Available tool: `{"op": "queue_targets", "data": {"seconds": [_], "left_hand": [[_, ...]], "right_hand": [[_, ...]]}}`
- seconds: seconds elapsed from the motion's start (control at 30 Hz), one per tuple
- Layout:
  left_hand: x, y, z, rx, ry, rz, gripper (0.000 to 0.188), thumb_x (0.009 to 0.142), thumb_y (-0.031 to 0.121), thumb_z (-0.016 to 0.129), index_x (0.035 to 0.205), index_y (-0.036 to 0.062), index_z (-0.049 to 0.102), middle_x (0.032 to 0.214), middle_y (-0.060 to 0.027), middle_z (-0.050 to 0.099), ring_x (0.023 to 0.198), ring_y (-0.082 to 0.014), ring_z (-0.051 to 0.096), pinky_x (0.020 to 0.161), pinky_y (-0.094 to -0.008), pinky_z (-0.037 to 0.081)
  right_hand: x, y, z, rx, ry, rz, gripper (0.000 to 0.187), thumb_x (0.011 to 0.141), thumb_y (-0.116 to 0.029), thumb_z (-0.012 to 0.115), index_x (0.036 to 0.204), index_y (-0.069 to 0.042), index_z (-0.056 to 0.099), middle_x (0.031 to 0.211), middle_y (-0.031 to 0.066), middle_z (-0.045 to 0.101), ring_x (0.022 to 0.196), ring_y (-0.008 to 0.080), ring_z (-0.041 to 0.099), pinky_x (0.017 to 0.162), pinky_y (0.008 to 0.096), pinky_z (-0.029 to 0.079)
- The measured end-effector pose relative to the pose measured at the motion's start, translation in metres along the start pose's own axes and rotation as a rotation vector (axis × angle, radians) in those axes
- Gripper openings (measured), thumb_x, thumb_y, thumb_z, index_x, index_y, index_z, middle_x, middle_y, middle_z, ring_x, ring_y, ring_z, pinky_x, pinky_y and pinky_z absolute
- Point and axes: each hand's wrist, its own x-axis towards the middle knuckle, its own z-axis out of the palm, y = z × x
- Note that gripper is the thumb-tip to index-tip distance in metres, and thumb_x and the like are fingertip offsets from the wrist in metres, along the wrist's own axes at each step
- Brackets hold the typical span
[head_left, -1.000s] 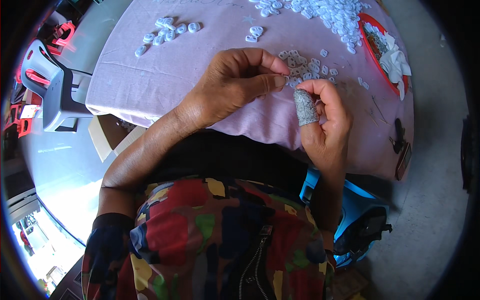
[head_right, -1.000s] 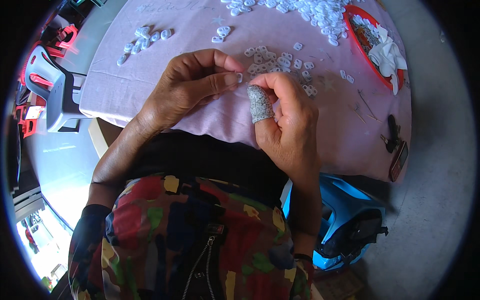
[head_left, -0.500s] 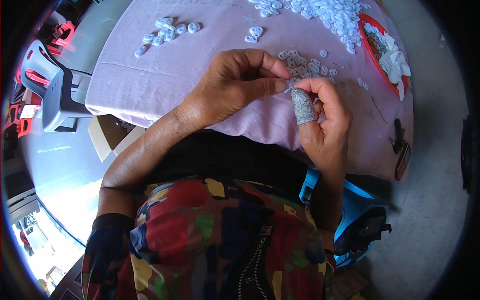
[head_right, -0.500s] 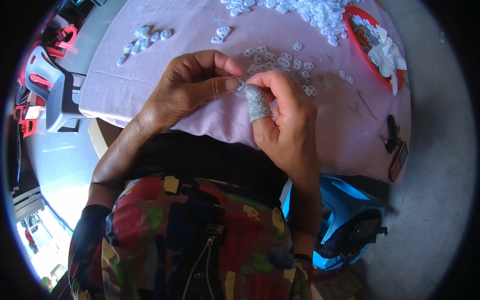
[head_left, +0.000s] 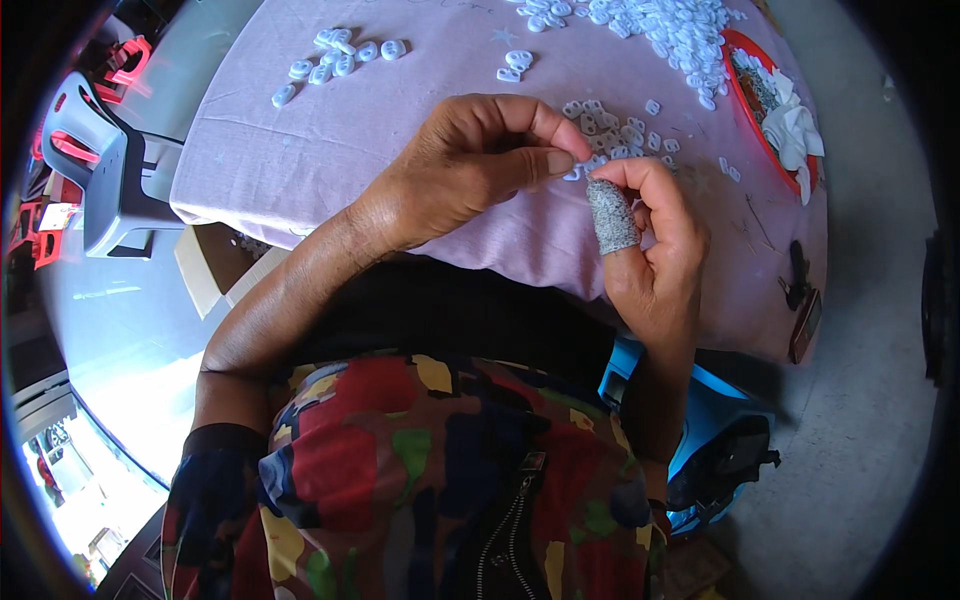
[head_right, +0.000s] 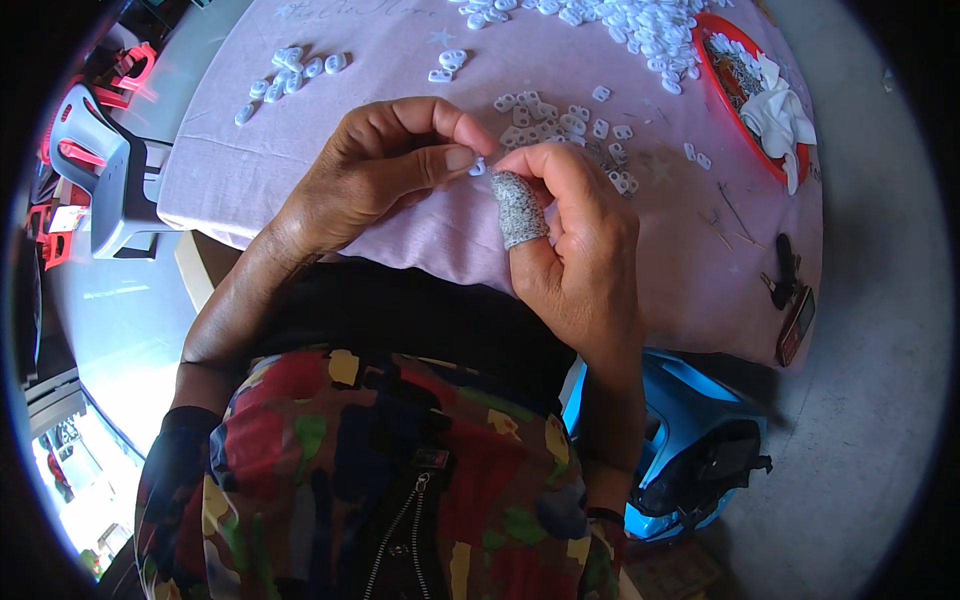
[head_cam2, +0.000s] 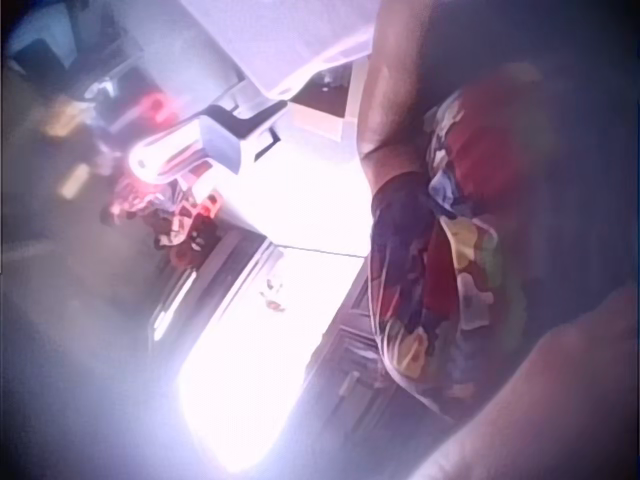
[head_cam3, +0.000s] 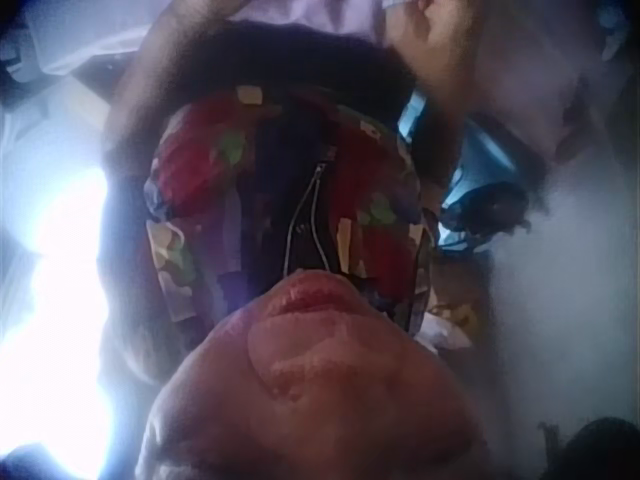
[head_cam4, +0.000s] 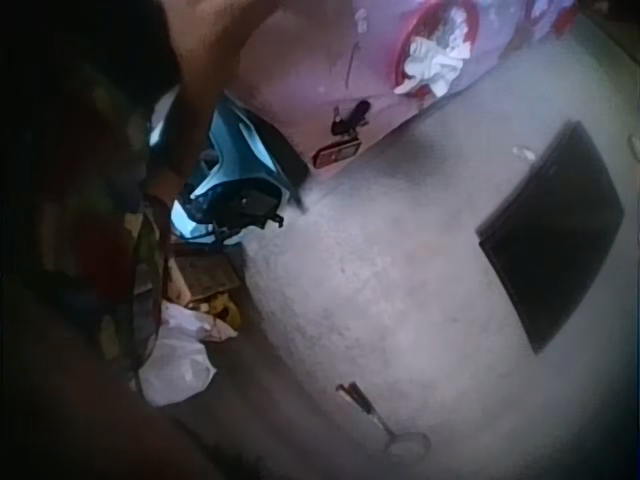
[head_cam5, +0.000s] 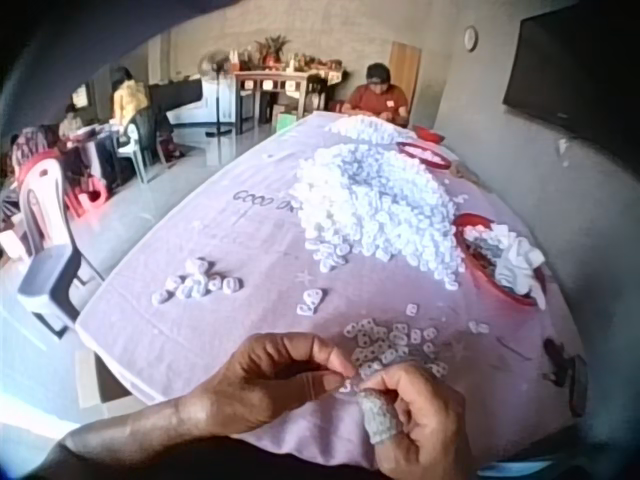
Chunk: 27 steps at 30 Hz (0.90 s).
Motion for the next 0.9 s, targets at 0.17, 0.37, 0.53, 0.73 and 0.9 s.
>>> {"op": "queue_targets", "data": {"seconds": [0.17, 0.37, 0.53, 0.73, 0.9], "left_hand": [[-0.001, 0.010, 0.000, 0.018, -0.024, -0.120, 0.017, 0.093, 0.007, 0.059, 0.108, 0.0009, 0.065, 0.093, -0.0007, 0.064, 0.080, -0.0032, 0.056, 0.068, -0.0163, 0.043], [-0.001, -0.001, 0.002, -0.032, 0.011, -0.017, 0.018, 0.092, 0.006, 0.060, 0.108, 0.0004, 0.065, 0.094, -0.0017, 0.064, 0.088, -0.0054, 0.058, 0.079, -0.0178, 0.046], [0.000, -0.001, 0.000, 0.050, -0.028, 0.015, 0.017, 0.092, 0.004, 0.058, 0.108, -0.0003, 0.065, 0.098, -0.0033, 0.065, 0.093, -0.0076, 0.059, 0.085, -0.0199, 0.046], [0.000, -0.003, 0.001, 0.065, -0.052, 0.038, 0.019, 0.093, 0.002, 0.056, 0.109, -0.0014, 0.065, 0.101, -0.0061, 0.066, 0.099, -0.0112, 0.061, 0.091, -0.0233, 0.047], [0.000, -0.004, 0.001, 0.072, -0.071, 0.059, 0.019, 0.093, 0.002, 0.056, 0.109, -0.0020, 0.065, 0.102, -0.0073, 0.066, 0.100, -0.0127, 0.061, 0.093, -0.0245, 0.047]], "right_hand": [[-0.001, 0.001, 0.001, -0.005, -0.020, -0.005, 0.017, 0.078, 0.006, 0.057, 0.094, 0.001, 0.057, 0.084, 0.0149, 0.061, 0.076, 0.0291, 0.064, 0.066, 0.0335, 0.050], [0.000, 0.002, -0.001, -0.055, -0.016, -0.015, 0.015, 0.079, 0.004, 0.059, 0.093, 0.001, 0.057, 0.084, 0.0152, 0.062, 0.076, 0.0307, 0.063, 0.066, 0.0349, 0.050], [0.000, 0.002, -0.001, -0.064, -0.038, -0.028, 0.015, 0.079, 0.003, 0.060, 0.094, 0.001, 0.057, 0.085, 0.0146, 0.062, 0.075, 0.0302, 0.063, 0.066, 0.0350, 0.050], [0.000, 0.002, -0.001, -0.079, -0.053, -0.039, 0.017, 0.077, 0.004, 0.060, 0.094, 0.001, 0.057, 0.085, 0.0142, 0.062, 0.076, 0.0299, 0.064, 0.067, 0.0354, 0.051], [0.000, 0.002, -0.001, -0.081, -0.056, -0.042, 0.017, 0.077, 0.005, 0.060, 0.093, 0.001, 0.057, 0.085, 0.0142, 0.062, 0.077, 0.0298, 0.064, 0.067, 0.0353, 0.051]]}}
